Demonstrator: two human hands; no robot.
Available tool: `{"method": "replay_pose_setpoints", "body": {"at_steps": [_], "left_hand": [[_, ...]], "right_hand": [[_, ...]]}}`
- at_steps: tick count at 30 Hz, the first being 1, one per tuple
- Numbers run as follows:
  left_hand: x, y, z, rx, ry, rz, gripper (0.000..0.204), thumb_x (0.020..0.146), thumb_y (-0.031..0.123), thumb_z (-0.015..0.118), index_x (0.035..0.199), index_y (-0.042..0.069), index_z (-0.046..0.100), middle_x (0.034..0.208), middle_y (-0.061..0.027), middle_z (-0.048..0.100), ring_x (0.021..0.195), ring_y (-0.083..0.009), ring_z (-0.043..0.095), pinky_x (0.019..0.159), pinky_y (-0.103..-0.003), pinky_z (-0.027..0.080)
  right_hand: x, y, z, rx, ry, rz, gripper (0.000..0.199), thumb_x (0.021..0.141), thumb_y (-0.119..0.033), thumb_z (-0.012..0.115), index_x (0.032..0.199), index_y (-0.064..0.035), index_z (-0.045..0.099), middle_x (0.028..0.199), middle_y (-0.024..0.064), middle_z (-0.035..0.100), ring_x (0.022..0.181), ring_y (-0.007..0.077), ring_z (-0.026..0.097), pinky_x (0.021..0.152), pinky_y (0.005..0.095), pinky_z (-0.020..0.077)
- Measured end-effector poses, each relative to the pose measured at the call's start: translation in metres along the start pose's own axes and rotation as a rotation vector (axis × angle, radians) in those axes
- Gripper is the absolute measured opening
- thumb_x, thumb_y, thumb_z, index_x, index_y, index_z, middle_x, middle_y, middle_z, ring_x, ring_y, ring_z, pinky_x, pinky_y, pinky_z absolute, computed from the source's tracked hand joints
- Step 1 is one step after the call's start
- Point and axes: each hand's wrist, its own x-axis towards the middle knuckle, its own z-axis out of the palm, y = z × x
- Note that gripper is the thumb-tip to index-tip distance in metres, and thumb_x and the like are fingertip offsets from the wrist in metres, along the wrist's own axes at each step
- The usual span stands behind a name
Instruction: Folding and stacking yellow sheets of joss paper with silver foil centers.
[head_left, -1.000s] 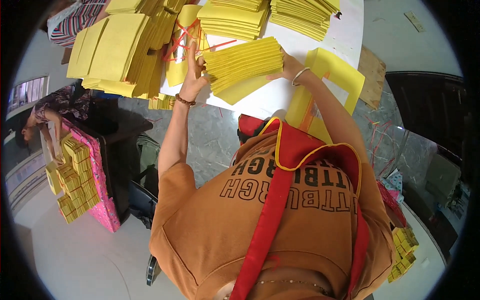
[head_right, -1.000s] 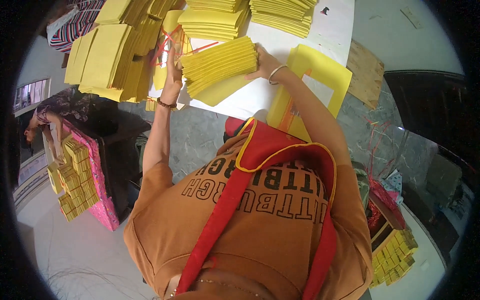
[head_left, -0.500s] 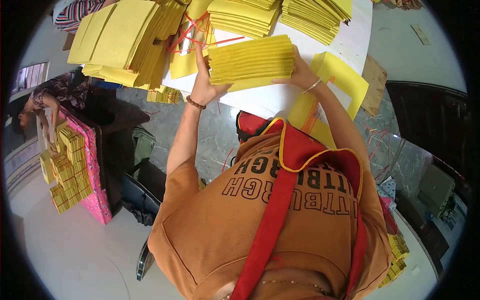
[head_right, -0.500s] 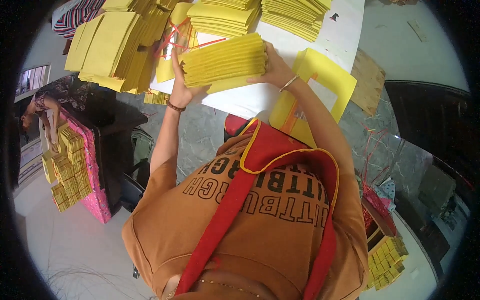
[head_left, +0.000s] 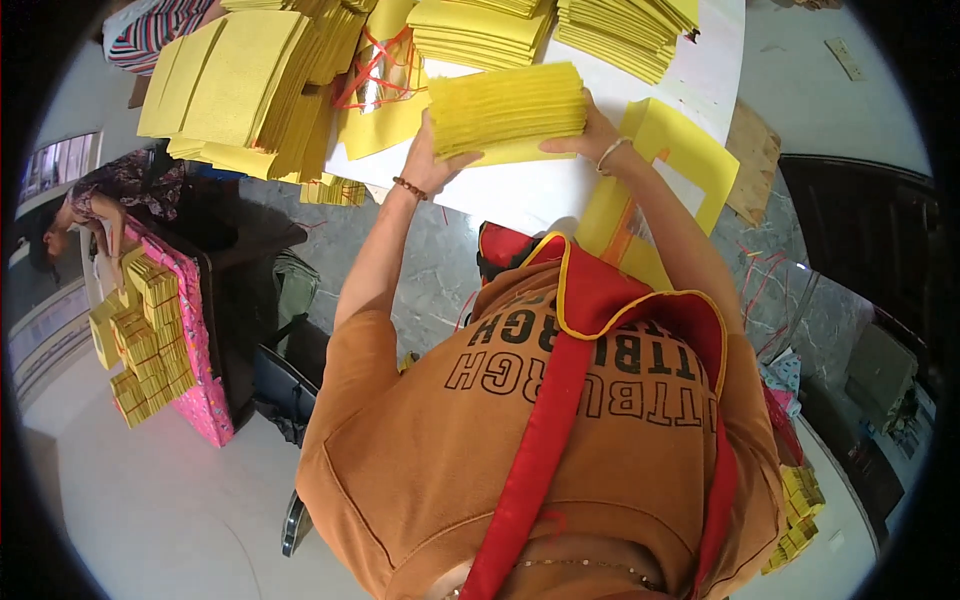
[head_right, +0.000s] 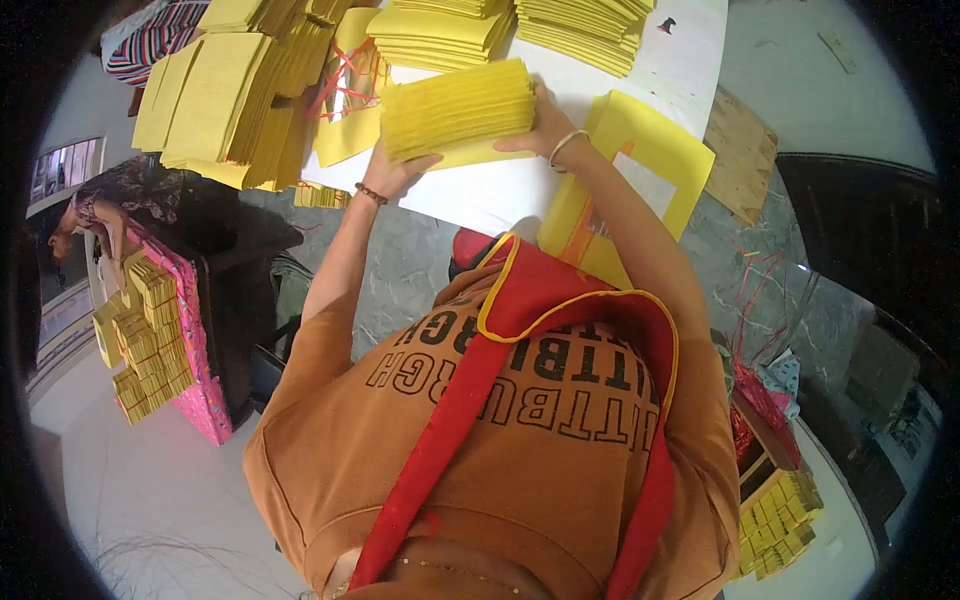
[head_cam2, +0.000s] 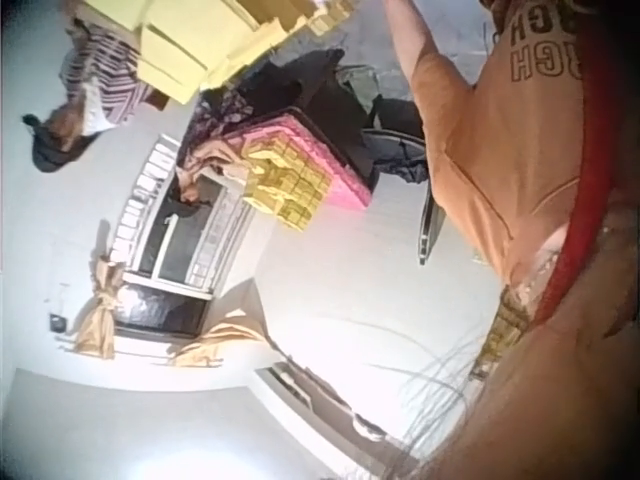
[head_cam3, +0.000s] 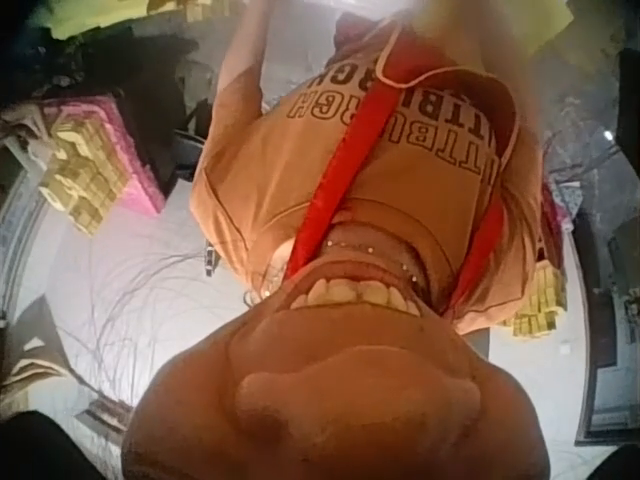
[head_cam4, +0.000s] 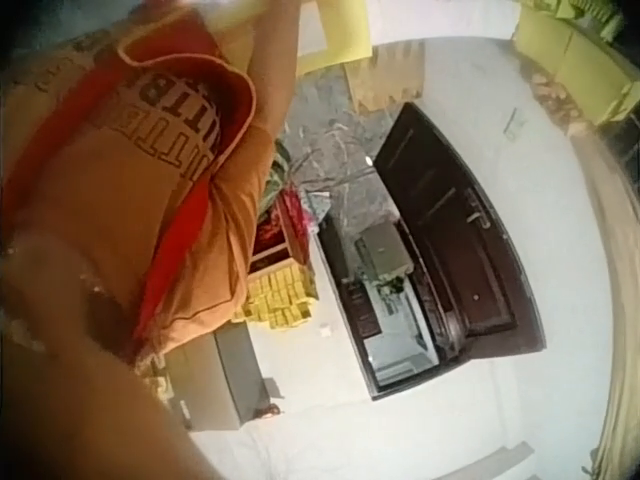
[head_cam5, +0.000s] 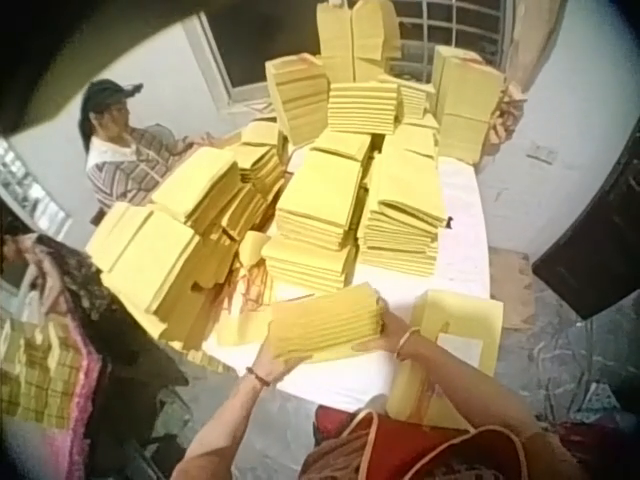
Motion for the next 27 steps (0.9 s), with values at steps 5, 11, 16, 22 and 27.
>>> {"method": "replay_pose_setpoints", "body": {"at_steps": [5, 11, 16, 22, 27], "left_hand": [[0.010, 0.033, -0.017, -0.225, -0.122, -0.110, 0.078, 0.061, 0.017, 0.080, 0.121, -0.003, 0.034, 0.112, -0.0152, 0.053, 0.103, -0.0226, 0.053, 0.089, -0.033, 0.042], [0.011, 0.090, -0.041, -0.349, -0.045, 0.005, 0.081, 0.077, 0.021, 0.069, 0.135, -0.001, 0.016, 0.113, -0.0145, 0.055, 0.104, -0.0202, 0.052, 0.092, -0.032, 0.039], [0.027, 0.135, -0.051, -0.981, 0.041, 0.095, 0.059, 0.095, 0.033, 0.037, 0.140, 0.004, 0.013, 0.116, -0.0134, 0.053, 0.102, -0.0172, 0.054, 0.089, -0.034, 0.042], [0.034, 0.181, -0.039, -0.747, 0.015, 0.105, 0.044, 0.092, 0.026, 0.046, 0.129, 0.001, 0.041, 0.110, -0.0100, 0.057, 0.096, -0.0142, 0.056, 0.080, -0.030, 0.048], [0.035, 0.195, -0.028, -0.712, -0.002, 0.154, 0.041, 0.088, 0.019, 0.056, 0.124, 0.001, 0.046, 0.098, -0.0053, 0.056, 0.088, -0.0087, 0.054, 0.077, -0.026, 0.049]], "right_hand": [[0.002, -0.020, 0.000, -0.075, 0.091, -0.051, 0.095, 0.052, -0.026, 0.085, 0.124, 0.0037, 0.030, 0.118, 0.0166, 0.045, 0.109, 0.0245, 0.047, 0.093, 0.0320, 0.0394], [-0.025, -0.090, -0.005, 0.165, 0.164, -0.203, 0.065, 0.061, -0.020, 0.079, 0.114, 0.0018, 0.046, 0.100, 0.0094, 0.057, 0.093, 0.0180, 0.056, 0.082, 0.0301, 0.0465], [-0.044, -0.062, -0.030, 1.091, 0.009, 0.302, 0.040, 0.086, -0.029, 0.056, 0.116, -0.0044, 0.050, 0.106, 0.0105, 0.059, 0.090, 0.0195, 0.061, 0.070, 0.0330, 0.0534], [-0.055, -0.037, -0.019, 1.576, -0.161, -0.013, 0.046, 0.091, -0.039, 0.041, 0.124, -0.0078, 0.047, 0.120, 0.0099, 0.054, 0.107, 0.0238, 0.055, 0.084, 0.0397, 0.0491], [-0.062, -0.028, -0.021, 1.642, -0.349, -0.188, 0.050, 0.093, -0.041, 0.029, 0.130, -0.0099, 0.042, 0.129, 0.0083, 0.047, 0.118, 0.0242, 0.046, 0.097, 0.0420, 0.0390]]}}
